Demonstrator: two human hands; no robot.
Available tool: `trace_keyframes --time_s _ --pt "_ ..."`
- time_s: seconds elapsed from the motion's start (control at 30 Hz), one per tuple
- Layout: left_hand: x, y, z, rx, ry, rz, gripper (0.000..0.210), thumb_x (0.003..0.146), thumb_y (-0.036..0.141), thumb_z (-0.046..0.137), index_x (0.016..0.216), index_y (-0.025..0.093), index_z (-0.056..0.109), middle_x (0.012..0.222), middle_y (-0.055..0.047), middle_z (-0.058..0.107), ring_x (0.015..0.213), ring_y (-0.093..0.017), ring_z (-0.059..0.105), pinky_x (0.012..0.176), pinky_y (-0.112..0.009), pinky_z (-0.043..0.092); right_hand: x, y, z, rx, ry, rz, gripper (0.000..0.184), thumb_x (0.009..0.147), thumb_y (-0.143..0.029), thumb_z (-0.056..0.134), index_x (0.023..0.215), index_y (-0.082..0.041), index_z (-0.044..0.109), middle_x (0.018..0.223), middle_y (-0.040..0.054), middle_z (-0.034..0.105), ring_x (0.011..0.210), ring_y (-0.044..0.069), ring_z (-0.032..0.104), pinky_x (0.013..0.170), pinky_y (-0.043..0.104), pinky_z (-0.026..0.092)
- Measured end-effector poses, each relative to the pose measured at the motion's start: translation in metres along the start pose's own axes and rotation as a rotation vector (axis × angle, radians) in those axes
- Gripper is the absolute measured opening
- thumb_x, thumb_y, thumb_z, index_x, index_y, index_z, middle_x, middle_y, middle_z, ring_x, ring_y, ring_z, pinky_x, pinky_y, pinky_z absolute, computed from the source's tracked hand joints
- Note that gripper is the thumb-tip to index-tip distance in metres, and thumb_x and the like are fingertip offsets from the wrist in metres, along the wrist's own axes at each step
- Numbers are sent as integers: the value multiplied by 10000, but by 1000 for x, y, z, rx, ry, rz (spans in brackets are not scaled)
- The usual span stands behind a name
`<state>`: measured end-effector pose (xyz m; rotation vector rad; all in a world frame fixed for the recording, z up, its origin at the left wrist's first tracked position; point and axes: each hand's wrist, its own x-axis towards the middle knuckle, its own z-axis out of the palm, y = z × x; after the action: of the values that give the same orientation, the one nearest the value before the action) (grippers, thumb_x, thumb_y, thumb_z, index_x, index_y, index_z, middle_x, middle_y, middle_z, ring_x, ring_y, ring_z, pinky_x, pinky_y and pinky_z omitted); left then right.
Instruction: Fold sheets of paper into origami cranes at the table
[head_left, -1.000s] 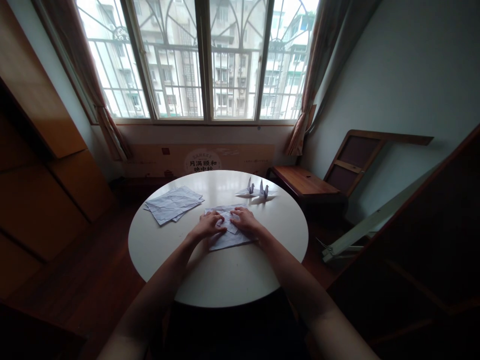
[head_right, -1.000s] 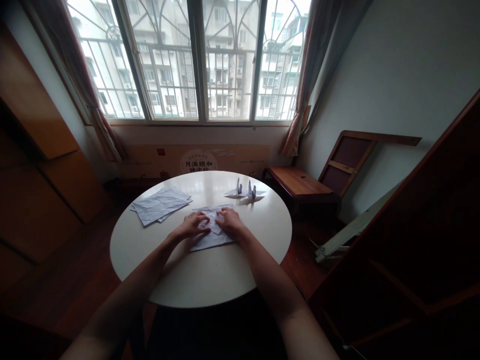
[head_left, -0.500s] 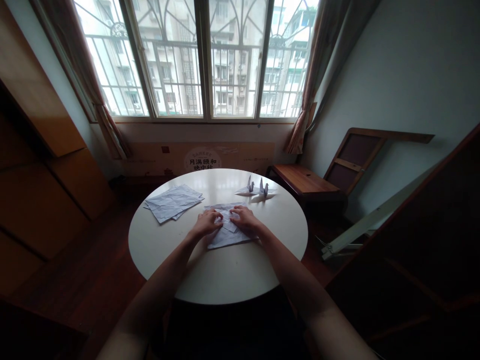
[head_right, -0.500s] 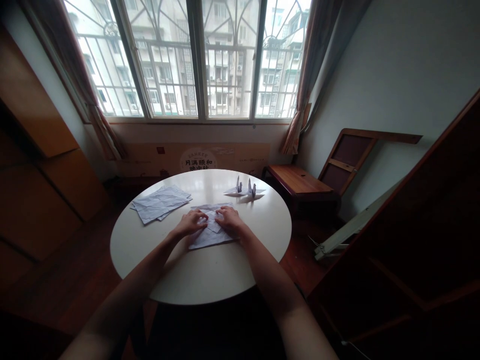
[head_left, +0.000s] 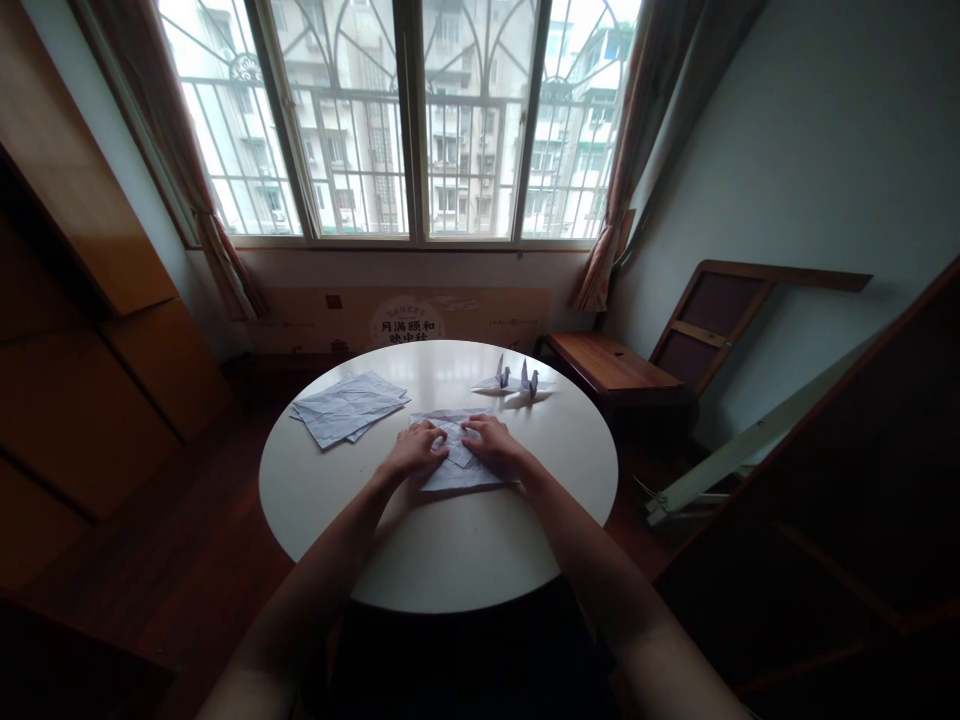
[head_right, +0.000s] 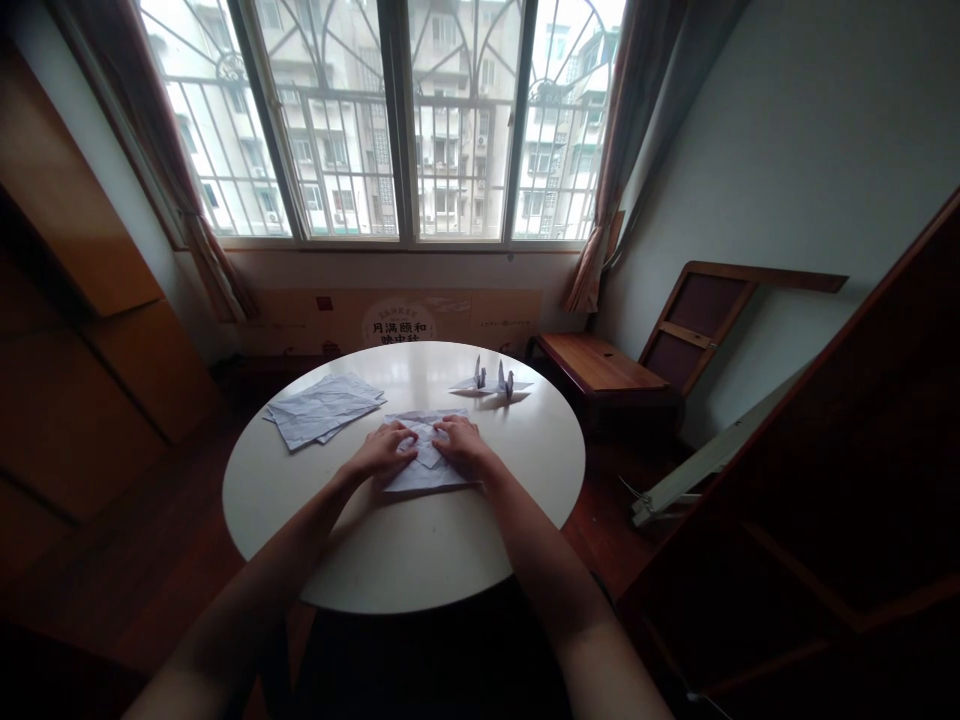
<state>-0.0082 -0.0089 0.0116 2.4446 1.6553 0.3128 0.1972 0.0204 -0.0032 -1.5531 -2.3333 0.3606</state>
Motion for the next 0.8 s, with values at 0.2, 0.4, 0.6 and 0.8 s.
trace_keyframes --time_s 0.2,0.4,0.6,0.8 --pt "-1 1 -1 7 -5 2 387 863 447 526 1188 262 626 1269 -73 566 1190 -291 502 1025 -431 382 1 1 0 0 -7 -8 483 858 -442 553 1295 -239 593 1405 101 503 1303 284 433 1089 416 304" --pt "-2 1 -2 4 4 6 389 860 446 526 1189 266 629 1264 -68 570 1171 -280 513 1013 -401 399 1 0 0 -6 -10 -9 473 857 -432 559 1292 -250 595 1406 92 505 1308 285 428 1088 422 307" --pt "-2 0 -1 14 1 19 408 866 463 510 1204 263 623 1271 -72 564 1174 -288 509 1000 -402 409 1 0 0 -9 -13 -11 481 858 -439 556 1296 -244 592 1408 96 502 1309 284 428 1093 420 304" --pt "-1 -2 0 21 1 36 418 873 466 501 1214 253 617 1267 -81 560 1172 -294 511 994 -406 411 1 1 1 -7 -6 -18 487 856 -437 554 1293 -227 597 1401 107 506 1298 294 439 1086 424 312"
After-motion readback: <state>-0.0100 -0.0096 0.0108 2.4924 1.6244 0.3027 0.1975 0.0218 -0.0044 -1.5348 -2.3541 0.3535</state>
